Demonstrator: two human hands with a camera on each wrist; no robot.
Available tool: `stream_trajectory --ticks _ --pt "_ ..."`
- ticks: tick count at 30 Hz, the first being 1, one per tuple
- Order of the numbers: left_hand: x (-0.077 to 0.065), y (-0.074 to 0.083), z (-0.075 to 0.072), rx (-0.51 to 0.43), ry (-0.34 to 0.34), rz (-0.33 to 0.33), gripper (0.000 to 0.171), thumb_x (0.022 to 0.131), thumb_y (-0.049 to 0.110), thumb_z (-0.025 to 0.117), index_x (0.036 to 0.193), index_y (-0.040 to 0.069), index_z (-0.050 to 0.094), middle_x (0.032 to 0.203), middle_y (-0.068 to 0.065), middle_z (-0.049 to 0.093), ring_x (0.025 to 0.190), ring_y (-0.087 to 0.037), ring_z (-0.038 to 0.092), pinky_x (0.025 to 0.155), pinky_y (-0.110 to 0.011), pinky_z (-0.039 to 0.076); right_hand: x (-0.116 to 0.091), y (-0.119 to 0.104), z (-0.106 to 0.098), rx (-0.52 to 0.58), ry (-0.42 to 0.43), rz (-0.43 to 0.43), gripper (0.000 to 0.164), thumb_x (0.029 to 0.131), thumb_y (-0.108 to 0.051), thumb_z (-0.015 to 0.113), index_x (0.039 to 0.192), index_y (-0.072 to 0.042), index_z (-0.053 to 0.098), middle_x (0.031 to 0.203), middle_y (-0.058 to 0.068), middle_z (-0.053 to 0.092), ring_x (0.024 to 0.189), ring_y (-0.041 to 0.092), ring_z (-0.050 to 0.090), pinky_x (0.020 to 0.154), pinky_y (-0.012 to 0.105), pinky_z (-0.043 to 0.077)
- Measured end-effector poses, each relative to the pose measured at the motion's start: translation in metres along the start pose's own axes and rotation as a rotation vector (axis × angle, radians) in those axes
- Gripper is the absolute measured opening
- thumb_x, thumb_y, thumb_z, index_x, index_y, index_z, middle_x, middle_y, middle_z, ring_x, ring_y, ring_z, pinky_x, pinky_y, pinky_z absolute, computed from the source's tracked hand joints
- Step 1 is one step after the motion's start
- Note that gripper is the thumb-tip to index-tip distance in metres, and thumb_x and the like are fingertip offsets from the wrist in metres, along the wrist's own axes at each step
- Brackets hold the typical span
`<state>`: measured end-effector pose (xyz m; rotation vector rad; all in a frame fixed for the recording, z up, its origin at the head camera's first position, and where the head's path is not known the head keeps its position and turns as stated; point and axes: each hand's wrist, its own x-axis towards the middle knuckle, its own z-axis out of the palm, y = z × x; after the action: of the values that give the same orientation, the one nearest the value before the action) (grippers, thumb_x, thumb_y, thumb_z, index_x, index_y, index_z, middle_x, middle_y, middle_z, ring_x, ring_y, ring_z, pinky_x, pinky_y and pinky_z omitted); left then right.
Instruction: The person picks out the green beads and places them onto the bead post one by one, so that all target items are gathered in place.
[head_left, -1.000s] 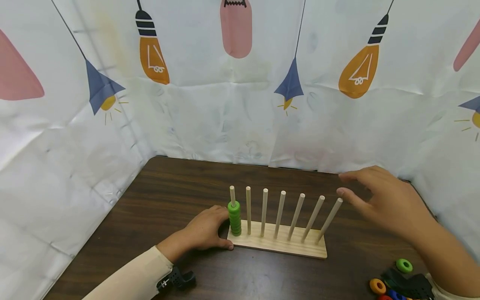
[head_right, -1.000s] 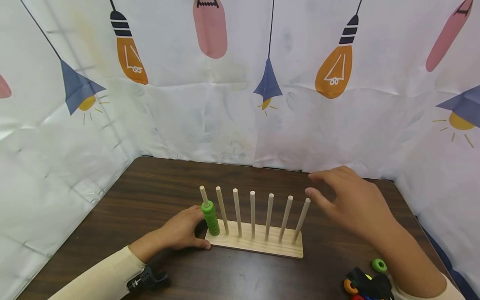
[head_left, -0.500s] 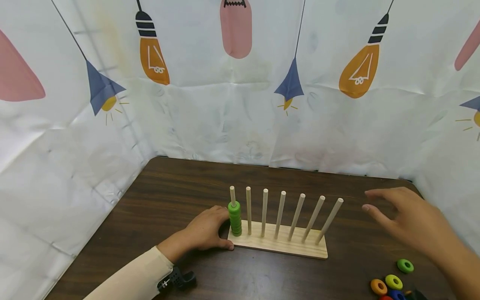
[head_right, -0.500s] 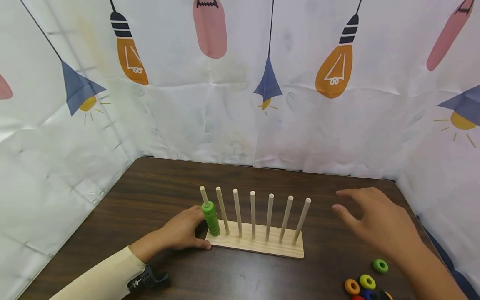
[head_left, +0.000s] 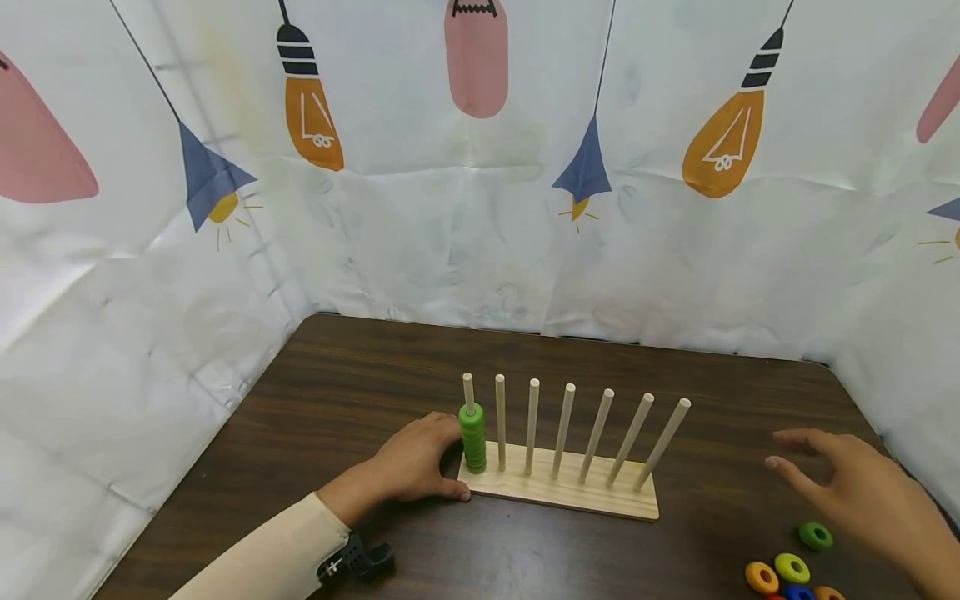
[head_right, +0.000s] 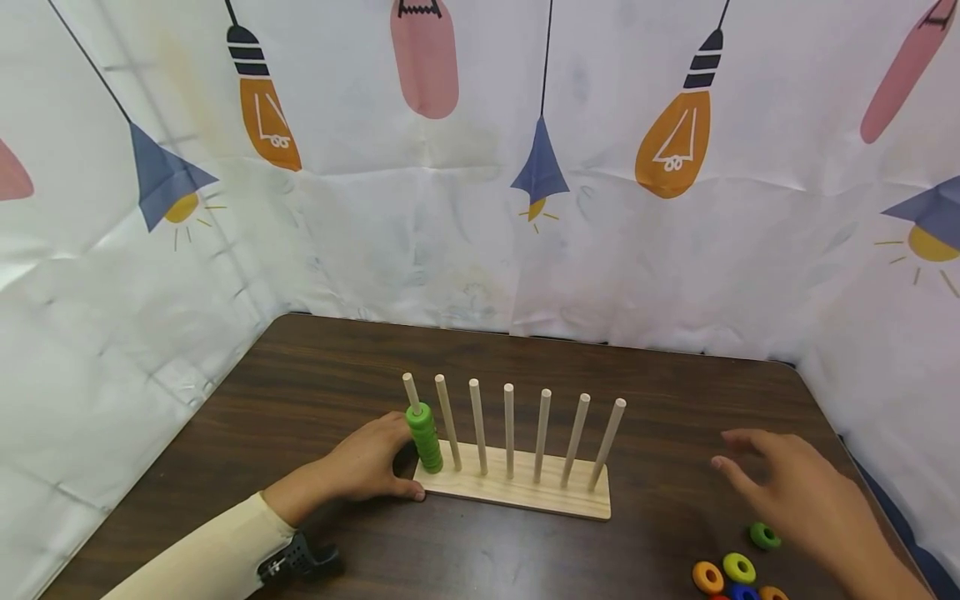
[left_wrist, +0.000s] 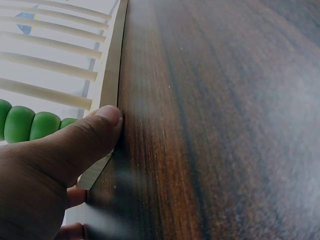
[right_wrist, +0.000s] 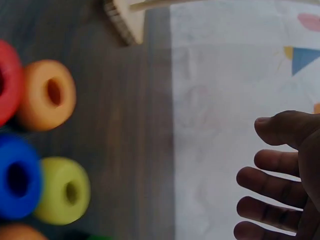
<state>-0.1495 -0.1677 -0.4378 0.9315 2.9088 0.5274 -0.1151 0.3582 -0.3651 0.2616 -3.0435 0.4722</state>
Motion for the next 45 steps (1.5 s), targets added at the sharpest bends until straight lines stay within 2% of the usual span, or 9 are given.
stream_trajectory --ticks 1,5,8,13,19,23,29,36,45 --pt "0.0 0.0 0.0 0.0 0.0 0.001 0.07 0.073 0.053 0.09 0.129 0.024 0.062 0.134 0.004 0.062 0.124 -0.023 0.055 0.102 -0.049 0.047 -0.001 0.004 0.002 0.0 -0.019 0.011 0.049 0.098 -0.042 0.07 0.12 0.001 0.07 0.117 0.025 0.068 0.095 0.046 0.066 0.066 0.058 0.052" --pt "0.0 0.0 0.0 -0.001 0.0 0.004 0.069 0.072 0.053 0.09 0.128 0.024 0.062 0.131 0.005 0.063 0.122 -0.022 0.055 0.101 -0.049 0.047 -0.004 0.017 0.014 0.0 -0.077 0.025 0.048 0.096 -0.035 0.074 0.118 0.007 0.068 0.11 0.024 0.07 0.085 0.037 0.069 0.064 0.055 0.054" --pt "0.0 0.001 0.0 -0.008 0.0 0.006 0.069 0.072 0.054 0.09 0.128 0.025 0.062 0.13 0.005 0.063 0.121 -0.021 0.056 0.1 -0.048 0.048 -0.007 0.027 0.023 -0.006 -0.122 0.028 0.053 0.093 -0.036 0.076 0.118 0.01 0.066 0.11 0.025 0.07 0.086 0.04 0.069 0.066 0.056 0.054" --pt "0.0 0.001 0.0 0.0 0.003 0.006 0.067 0.072 0.053 0.09 0.126 0.025 0.063 0.127 0.006 0.064 0.12 -0.021 0.056 0.1 -0.048 0.048 -0.012 0.045 0.034 0.002 -0.268 0.082 0.059 0.092 -0.044 0.075 0.119 0.008 0.065 0.111 0.025 0.069 0.097 0.047 0.066 0.071 0.058 0.054" --pt "0.0 0.0 0.0 0.007 0.004 0.006 0.066 0.072 0.053 0.09 0.126 0.024 0.063 0.125 0.006 0.064 0.119 -0.02 0.056 0.099 -0.047 0.049 -0.016 0.061 0.043 -0.005 -0.426 0.169 0.068 0.088 -0.054 0.075 0.116 0.007 0.064 0.104 0.018 0.07 0.091 0.039 0.067 0.071 0.055 0.055" --pt "0.0 0.0 -0.001 0.007 0.003 0.003 0.067 0.072 0.053 0.09 0.126 0.025 0.063 0.124 0.006 0.064 0.119 -0.02 0.056 0.099 -0.047 0.049 -0.017 0.068 0.047 0.002 -0.488 0.205 0.076 0.086 -0.055 0.077 0.117 0.012 0.06 0.105 0.023 0.069 0.093 0.042 0.067 0.073 0.055 0.055" --pt "0.0 0.0 -0.001 0.011 -0.003 -0.001 0.068 0.073 0.054 0.089 0.128 0.024 0.062 0.127 0.006 0.063 0.121 -0.021 0.055 0.1 -0.048 0.048 -0.019 0.073 0.049 -0.013 -0.519 0.217 0.075 0.084 -0.051 0.08 0.117 0.014 0.059 0.105 0.026 0.068 0.093 0.045 0.066 0.074 0.058 0.054" --pt "0.0 0.0 0.0 0.018 -0.004 0.001 0.07 0.072 0.055 0.089 0.129 0.024 0.062 0.129 0.006 0.063 0.122 -0.02 0.055 0.101 -0.047 0.048 -0.02 0.078 0.047 0.022 -0.551 0.244 0.059 0.086 -0.043 0.081 0.108 0.008 0.061 0.1 0.015 0.069 0.091 0.041 0.067 0.074 0.057 0.054" --pt "0.0 0.0 0.0 0.018 0.0 0.007 0.068 0.072 0.056 0.089 0.127 0.025 0.062 0.126 0.007 0.064 0.119 -0.019 0.056 0.099 -0.046 0.049 -0.015 0.064 0.053 0.044 -0.464 0.195 0.043 0.089 -0.039 0.079 0.106 -0.002 0.065 0.093 -0.001 0.066 0.081 0.022 0.064 0.067 0.047 0.054"
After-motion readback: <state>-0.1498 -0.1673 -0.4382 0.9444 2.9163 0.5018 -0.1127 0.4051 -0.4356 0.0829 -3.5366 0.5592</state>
